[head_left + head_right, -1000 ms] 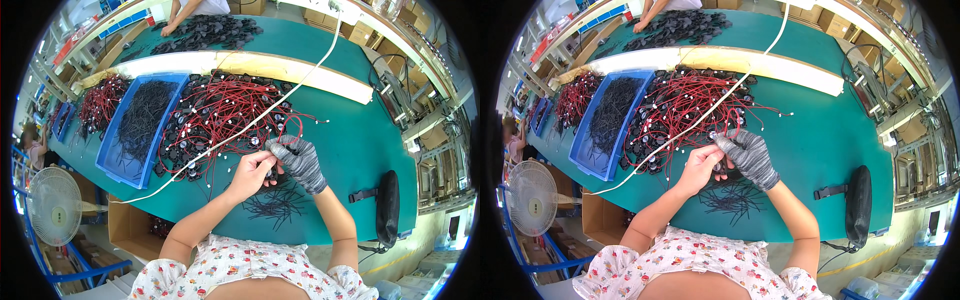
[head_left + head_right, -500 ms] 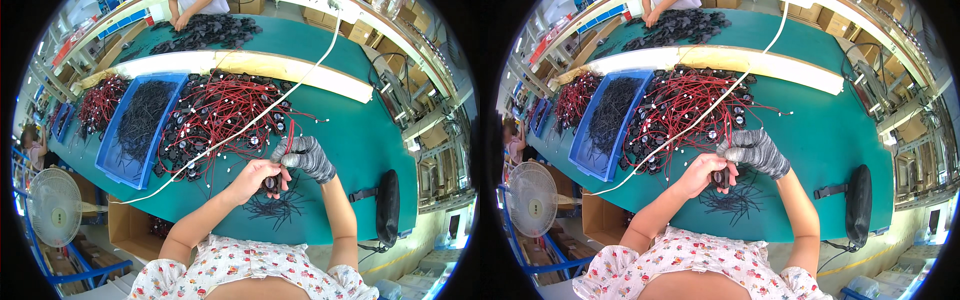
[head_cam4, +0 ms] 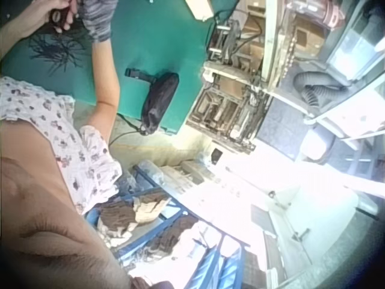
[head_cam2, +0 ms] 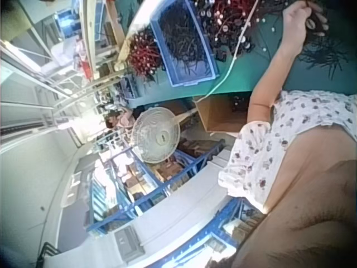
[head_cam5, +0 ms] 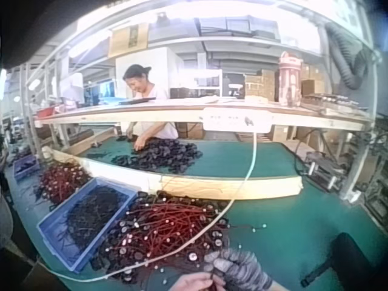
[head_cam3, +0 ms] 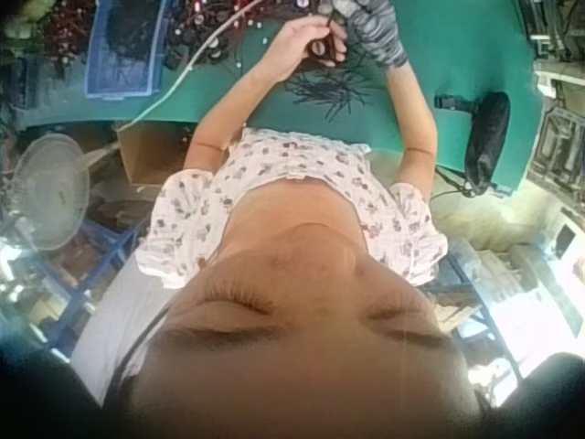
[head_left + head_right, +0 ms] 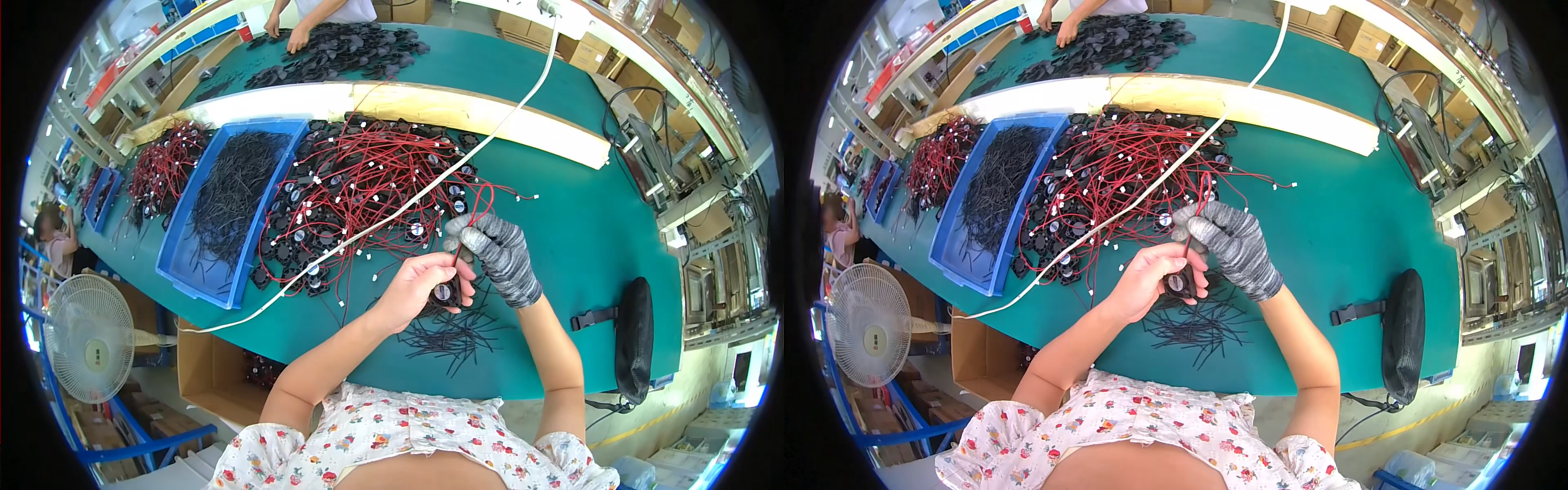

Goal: The person inserts red wires into small black plastic components at a factory workstation. They handle the components and wires by hand, repeatedly picking up a wire, inserting it into the component, and placing the finished unit on the table.

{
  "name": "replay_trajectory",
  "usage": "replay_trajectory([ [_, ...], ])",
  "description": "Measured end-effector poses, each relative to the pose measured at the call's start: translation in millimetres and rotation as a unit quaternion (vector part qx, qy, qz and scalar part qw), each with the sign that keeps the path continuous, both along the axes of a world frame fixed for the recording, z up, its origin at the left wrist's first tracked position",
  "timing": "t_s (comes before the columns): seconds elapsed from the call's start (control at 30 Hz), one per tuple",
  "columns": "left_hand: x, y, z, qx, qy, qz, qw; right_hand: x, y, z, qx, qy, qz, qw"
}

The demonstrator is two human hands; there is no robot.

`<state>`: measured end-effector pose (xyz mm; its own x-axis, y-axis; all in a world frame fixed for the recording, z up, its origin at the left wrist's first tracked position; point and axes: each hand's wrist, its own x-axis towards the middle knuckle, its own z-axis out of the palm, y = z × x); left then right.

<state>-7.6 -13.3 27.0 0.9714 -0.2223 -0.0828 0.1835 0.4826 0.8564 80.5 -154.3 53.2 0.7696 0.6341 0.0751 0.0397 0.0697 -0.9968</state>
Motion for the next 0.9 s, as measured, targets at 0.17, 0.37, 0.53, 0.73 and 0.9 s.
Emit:
replay_trajectory([
  [0.17, 1, 0, 3, -0.007, 0.012, 0.002, 1.000, -4, 6, -18, 0.067, -0.200, -0.061, 0.976],
  [0.37, 1, 3, 0, -0.034, 0.044, -0.047, 0.997, -3, 1, -7, -0.062, -0.330, -0.099, 0.937],
  [0.53, 1, 6, 0, -0.055, 0.053, -0.046, 0.996, 5, -4, 0, -0.171, -0.588, -0.048, 0.789],
  [0.73, 2, 9, 5, -0.081, 0.049, -0.071, 0.993, 7, -4, -4, -0.192, -0.656, -0.054, 0.728],
  [0.9, 2, 12, -1, -0.157, 0.042, -0.092, 0.982, 7, -4, -9, -0.219, -0.654, -0.043, 0.723],
])
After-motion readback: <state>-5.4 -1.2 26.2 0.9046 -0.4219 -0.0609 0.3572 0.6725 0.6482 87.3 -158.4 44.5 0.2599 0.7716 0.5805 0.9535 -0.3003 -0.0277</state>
